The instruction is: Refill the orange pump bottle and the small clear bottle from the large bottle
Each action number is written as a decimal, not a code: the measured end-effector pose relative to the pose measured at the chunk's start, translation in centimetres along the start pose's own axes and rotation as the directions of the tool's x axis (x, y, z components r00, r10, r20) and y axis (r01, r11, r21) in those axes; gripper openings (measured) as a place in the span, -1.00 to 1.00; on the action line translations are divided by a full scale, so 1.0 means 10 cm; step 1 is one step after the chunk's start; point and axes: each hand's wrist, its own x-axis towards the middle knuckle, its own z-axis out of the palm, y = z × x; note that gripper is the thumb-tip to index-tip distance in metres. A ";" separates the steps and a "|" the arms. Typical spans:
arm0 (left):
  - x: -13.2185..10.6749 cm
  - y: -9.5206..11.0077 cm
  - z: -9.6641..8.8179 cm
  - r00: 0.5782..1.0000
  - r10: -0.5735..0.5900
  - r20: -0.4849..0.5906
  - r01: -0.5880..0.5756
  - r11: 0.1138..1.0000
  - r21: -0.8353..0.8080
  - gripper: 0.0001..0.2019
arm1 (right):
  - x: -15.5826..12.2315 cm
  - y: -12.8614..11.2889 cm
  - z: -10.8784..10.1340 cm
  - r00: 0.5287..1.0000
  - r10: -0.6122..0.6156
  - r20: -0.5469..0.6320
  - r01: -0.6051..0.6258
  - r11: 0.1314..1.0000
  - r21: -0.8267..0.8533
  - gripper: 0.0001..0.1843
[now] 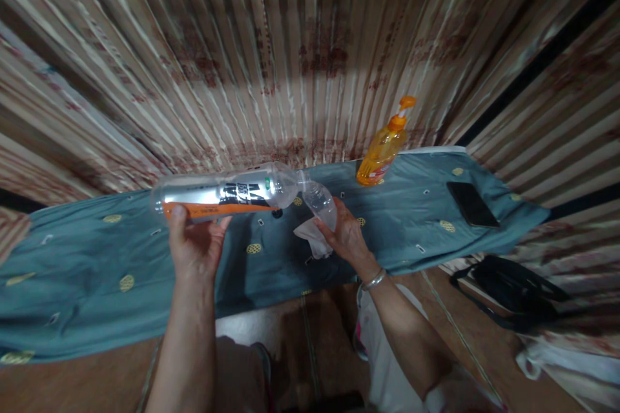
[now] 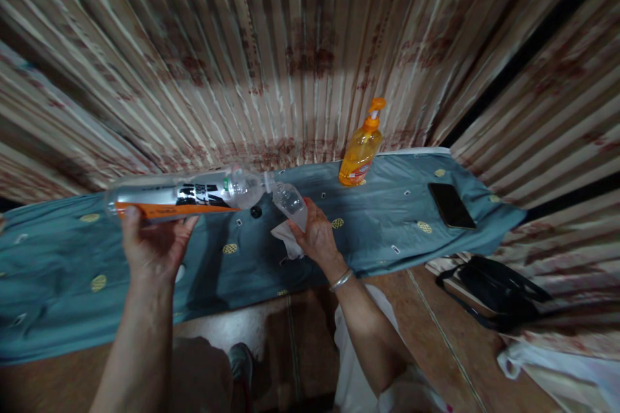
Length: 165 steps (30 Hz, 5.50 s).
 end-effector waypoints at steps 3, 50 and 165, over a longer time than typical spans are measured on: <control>0.00 0.00 -0.01 1.000 0.004 0.006 -0.004 1.000 0.026 -0.68 | 0.00 0.00 0.01 1.000 -0.004 -0.013 0.004 1.000 0.005 -0.27; -0.06 0.07 0.04 0.999 -0.033 -0.034 0.032 0.999 -0.033 -0.80 | 0.00 -0.02 0.03 1.000 -0.010 -0.015 0.010 1.000 -0.013 -0.26; -0.04 0.07 0.01 0.998 -0.057 -0.002 0.057 0.997 -0.051 -0.79 | 0.01 -0.02 -0.03 0.999 0.020 0.029 -0.020 1.000 0.018 -0.26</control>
